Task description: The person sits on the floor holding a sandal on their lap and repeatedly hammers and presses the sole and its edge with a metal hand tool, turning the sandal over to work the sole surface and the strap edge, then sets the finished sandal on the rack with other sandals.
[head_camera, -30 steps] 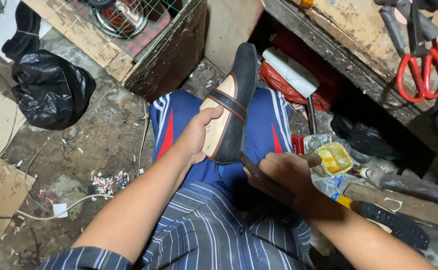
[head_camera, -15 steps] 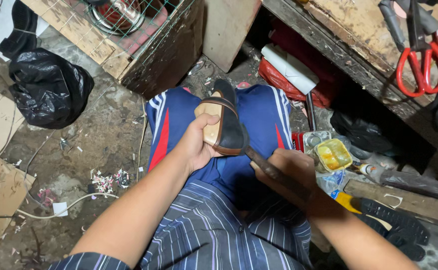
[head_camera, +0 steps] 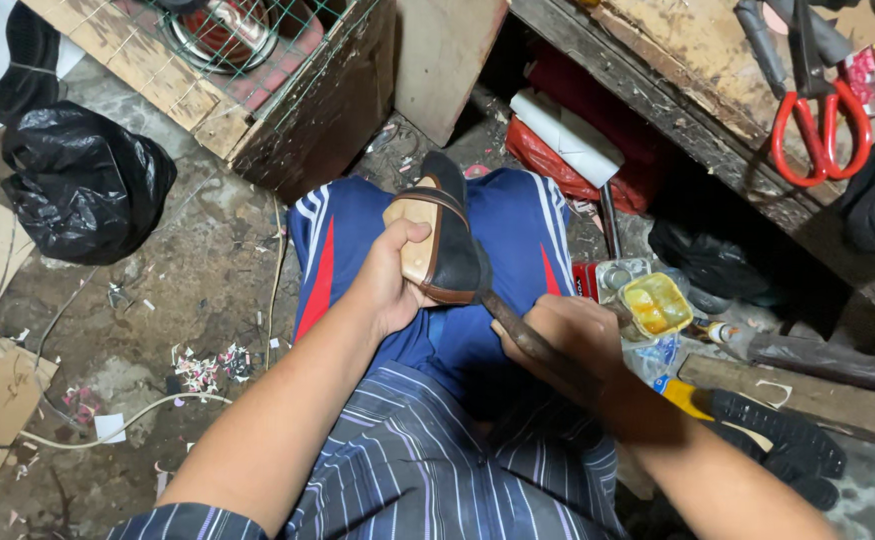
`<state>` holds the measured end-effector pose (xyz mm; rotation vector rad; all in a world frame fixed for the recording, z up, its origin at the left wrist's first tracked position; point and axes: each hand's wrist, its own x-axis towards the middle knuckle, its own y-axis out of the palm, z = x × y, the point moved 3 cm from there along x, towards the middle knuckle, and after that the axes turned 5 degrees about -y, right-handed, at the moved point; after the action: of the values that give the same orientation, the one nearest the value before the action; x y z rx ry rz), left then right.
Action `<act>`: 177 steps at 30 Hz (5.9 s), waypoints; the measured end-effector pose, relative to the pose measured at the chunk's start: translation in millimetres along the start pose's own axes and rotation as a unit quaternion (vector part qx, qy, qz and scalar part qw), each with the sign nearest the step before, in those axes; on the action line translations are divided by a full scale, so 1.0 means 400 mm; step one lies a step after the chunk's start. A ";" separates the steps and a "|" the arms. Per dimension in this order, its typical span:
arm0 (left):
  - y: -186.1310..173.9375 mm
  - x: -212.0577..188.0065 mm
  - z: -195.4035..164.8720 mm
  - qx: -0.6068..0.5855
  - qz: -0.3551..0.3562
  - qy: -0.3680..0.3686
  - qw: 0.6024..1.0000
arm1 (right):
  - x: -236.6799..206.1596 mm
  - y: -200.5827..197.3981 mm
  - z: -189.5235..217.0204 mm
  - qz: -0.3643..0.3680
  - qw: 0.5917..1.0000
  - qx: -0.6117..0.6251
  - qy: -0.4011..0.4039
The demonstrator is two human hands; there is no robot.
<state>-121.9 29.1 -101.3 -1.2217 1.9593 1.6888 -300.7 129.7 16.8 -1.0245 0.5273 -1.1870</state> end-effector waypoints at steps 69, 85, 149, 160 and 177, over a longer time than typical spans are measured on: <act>0.333 -0.566 -0.190 0.685 -0.020 0.511 0.519 | 0.106 -0.312 0.123 -0.015 0.978 0.190 -0.085; 0.312 -0.549 -0.165 0.660 0.007 0.552 0.509 | 0.174 -0.341 0.172 0.075 0.962 0.196 -0.174; 0.178 -0.401 -0.246 0.491 -0.001 0.393 0.778 | 0.253 -0.273 0.151 0.035 0.986 0.119 -0.107; 0.157 -0.386 -0.224 0.515 -0.036 0.389 0.763 | 0.291 -0.228 0.145 0.036 0.969 0.099 -0.223; 0.013 -0.278 -0.252 0.482 -0.117 0.376 0.782 | 0.275 -0.019 0.122 0.063 0.963 0.260 0.035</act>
<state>-28.0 -17.5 6.3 -1.6384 2.3744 -0.1317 -229.1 45.3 64.4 -0.4933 0.3033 -1.1661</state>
